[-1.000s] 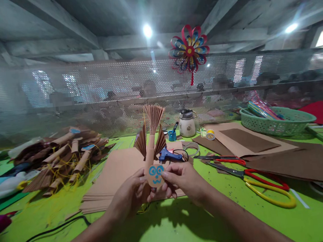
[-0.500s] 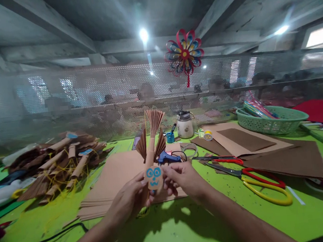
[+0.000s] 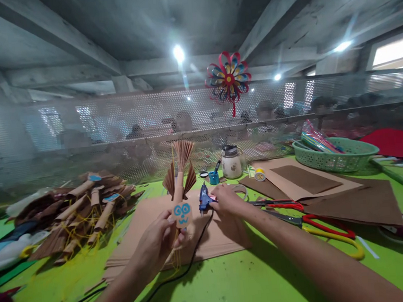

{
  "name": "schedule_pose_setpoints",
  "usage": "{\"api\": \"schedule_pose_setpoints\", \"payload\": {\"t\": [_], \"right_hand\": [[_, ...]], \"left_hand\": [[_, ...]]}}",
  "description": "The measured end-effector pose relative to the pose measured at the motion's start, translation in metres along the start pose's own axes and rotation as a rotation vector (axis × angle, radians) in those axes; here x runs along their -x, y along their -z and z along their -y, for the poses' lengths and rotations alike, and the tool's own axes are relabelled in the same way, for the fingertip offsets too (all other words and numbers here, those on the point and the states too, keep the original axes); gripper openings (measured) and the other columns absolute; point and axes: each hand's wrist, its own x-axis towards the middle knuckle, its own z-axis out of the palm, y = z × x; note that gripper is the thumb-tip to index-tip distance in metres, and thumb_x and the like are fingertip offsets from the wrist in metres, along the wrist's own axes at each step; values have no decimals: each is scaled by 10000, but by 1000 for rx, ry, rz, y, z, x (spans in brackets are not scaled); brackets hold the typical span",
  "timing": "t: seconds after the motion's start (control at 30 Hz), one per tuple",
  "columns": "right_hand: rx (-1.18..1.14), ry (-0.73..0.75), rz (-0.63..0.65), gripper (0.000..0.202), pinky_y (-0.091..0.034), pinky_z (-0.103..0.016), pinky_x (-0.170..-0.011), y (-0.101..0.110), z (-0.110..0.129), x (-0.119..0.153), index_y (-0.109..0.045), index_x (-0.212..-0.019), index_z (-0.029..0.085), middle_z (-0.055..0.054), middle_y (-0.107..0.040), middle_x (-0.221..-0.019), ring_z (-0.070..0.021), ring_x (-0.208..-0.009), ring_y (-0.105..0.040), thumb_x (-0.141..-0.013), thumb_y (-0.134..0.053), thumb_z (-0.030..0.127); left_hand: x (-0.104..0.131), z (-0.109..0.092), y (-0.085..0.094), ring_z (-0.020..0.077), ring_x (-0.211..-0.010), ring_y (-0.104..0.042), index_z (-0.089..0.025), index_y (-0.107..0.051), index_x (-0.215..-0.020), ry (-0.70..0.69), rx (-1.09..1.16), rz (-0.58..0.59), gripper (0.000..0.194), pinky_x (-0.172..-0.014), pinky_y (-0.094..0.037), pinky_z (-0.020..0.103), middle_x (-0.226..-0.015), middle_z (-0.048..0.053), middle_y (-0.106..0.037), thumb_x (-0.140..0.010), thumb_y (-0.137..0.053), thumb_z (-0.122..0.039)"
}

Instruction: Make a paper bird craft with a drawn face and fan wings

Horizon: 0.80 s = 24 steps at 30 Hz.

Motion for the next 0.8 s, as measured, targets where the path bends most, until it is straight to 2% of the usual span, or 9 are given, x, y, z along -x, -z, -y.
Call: {"api": "schedule_pose_setpoints", "payload": {"t": [0.17,0.23,0.33,0.47,0.53,0.63,0.7,0.77,0.8], "right_hand": [[285,-7,65,275,-383,-484,-988,-29,8,-11,-657,-1048,142,-105,-632,-1173,-283,-1146,-535,-841,-679,321],[329,-10,44,283,-365,-497,-989,-36,8,-11,-659,-1065,115,-157,-619,-1188,-324,-1166,-505,-828,-666,269],[319,-4,-2,240,-348,-475,-972,-43,6,-11,-699,-971,70,-240,-623,-1138,-378,-1149,-479,-751,-634,139],[203,-1,-74,253,-372,-429,-960,-43,-1,-12,-707,-936,88,-200,-631,-1085,-337,-1094,-513,-718,-580,82],[106,-2,-106,297,-403,-416,-945,-35,-4,-9,-697,-976,102,-167,-636,-1077,-315,-1065,-538,-705,-577,89],[-71,-15,-131,382,-448,-416,-921,-11,-6,4,-657,-1097,120,-141,-650,-1110,-298,-1049,-580,-724,-576,122],[-202,-28,-103,306,-506,-402,-801,9,-4,20,-647,-1100,113,-138,-687,-1000,-280,-919,-643,-839,-523,214],[-364,-13,-67,356,-527,-364,-712,30,0,40,-624,-1144,134,-139,-693,-1025,-247,-846,-673,-964,-403,347],[-619,-13,-58,359,-522,-368,-719,38,3,50,-632,-1130,138,-154,-688,-1053,-250,-854,-671,-970,-434,392]], "left_hand": [[-1,-3,1,114,-604,-603,-172,-542,-1032,-44,15,-28,302,-534,-451,179,-764,12,-650,-755,-639,-246],[-1,-3,2,113,-585,-599,-174,-533,-1036,-57,15,-26,323,-529,-449,184,-758,10,-649,-750,-654,-263],[-1,-2,3,121,-586,-600,-179,-515,-1045,-85,18,-17,333,-535,-449,194,-747,11,-644,-759,-652,-280],[-4,3,7,132,-604,-608,-194,-499,-1063,-123,28,-16,337,-533,-442,193,-722,7,-633,-791,-645,-328],[-6,6,9,131,-598,-605,-205,-486,-1069,-131,37,-19,361,-540,-449,200,-728,1,-631,-782,-662,-339],[-8,9,11,131,-591,-599,-207,-471,-1084,-134,48,-25,378,-564,-463,218,-714,-9,-618,-784,-656,-345],[-8,10,11,127,-588,-589,-203,-464,-1090,-131,53,-27,371,-568,-457,216,-696,-15,-605,-796,-637,-347],[-7,11,10,120,-591,-576,-204,-452,-1104,-130,56,-26,366,-570,-447,211,-694,-19,-598,-810,-618,-345],[-6,11,10,117,-593,-570,-204,-446,-1109,-131,55,-26,362,-573,-443,211,-696,-20,-597,-817,-608,-343]]}}
